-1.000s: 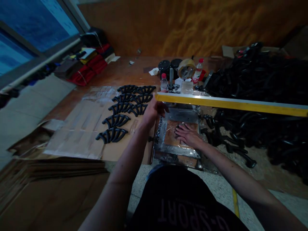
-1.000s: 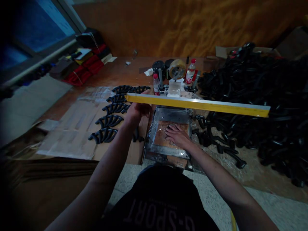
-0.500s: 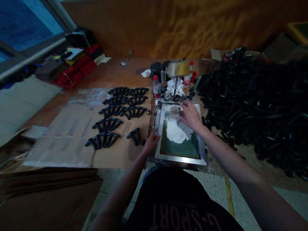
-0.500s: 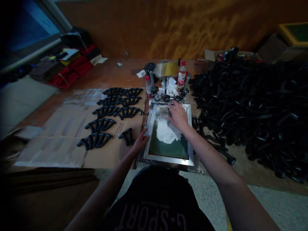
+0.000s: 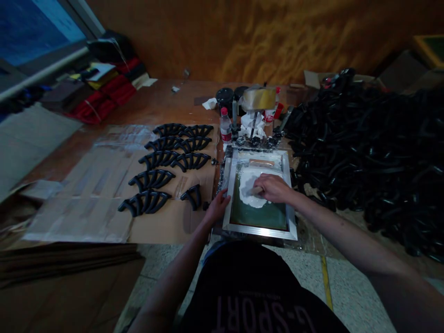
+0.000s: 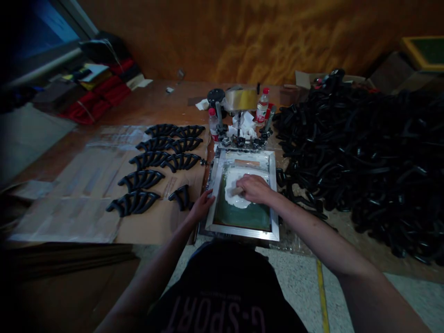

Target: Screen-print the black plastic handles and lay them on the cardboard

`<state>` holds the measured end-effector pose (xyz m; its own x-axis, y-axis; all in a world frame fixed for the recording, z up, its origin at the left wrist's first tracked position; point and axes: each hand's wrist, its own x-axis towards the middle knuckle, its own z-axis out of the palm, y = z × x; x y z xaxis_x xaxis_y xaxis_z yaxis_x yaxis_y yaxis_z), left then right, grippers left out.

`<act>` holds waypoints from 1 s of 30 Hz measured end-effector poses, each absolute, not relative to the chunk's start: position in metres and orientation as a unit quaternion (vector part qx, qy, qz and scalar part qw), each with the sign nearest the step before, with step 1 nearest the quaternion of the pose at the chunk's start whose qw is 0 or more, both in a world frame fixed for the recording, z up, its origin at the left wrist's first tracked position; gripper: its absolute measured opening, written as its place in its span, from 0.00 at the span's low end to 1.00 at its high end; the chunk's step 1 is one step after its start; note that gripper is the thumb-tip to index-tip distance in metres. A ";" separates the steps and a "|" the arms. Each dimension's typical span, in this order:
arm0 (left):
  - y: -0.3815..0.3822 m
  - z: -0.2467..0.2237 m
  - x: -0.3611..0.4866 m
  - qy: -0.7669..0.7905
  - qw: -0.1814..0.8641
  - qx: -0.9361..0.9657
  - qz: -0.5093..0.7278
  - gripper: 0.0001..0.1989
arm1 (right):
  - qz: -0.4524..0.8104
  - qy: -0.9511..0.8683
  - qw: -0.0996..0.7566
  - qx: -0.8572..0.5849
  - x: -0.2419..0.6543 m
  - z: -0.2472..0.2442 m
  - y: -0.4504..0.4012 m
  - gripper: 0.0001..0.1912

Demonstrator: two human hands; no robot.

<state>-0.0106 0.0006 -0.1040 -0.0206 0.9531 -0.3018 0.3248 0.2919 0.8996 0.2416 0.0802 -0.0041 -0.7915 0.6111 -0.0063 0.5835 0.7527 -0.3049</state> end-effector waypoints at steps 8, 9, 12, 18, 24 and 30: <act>0.000 -0.087 -0.008 0.622 0.536 0.459 0.338 0.32 | 0.155 -0.923 0.078 -0.342 0.243 -0.014 0.064 0.13; 0.000 -0.082 -0.008 0.618 0.543 0.457 0.339 0.32 | 0.154 -0.913 0.081 -0.369 0.239 -0.009 0.071 0.14; -0.002 -0.056 -0.009 0.596 0.567 0.447 0.352 0.34 | 0.125 -0.873 0.108 -0.458 0.233 0.013 0.104 0.25; 0.012 0.025 -0.005 0.591 0.504 0.443 0.447 0.25 | 0.098 -0.728 0.280 -0.618 0.310 0.035 0.159 0.22; 0.060 0.074 0.011 0.481 0.468 0.468 0.575 0.23 | 0.182 -0.698 0.213 -0.659 0.335 -0.026 0.116 0.16; 0.032 0.028 0.042 0.519 0.585 0.347 0.518 0.29 | 0.148 -0.805 0.029 -0.573 0.245 -0.058 0.054 0.12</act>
<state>0.0419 0.0325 0.0277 -0.0752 0.9661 -0.2471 -0.2466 0.2221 0.9433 0.2452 0.0537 -0.0575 -0.3414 0.9317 -0.1240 0.9148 0.2990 -0.2717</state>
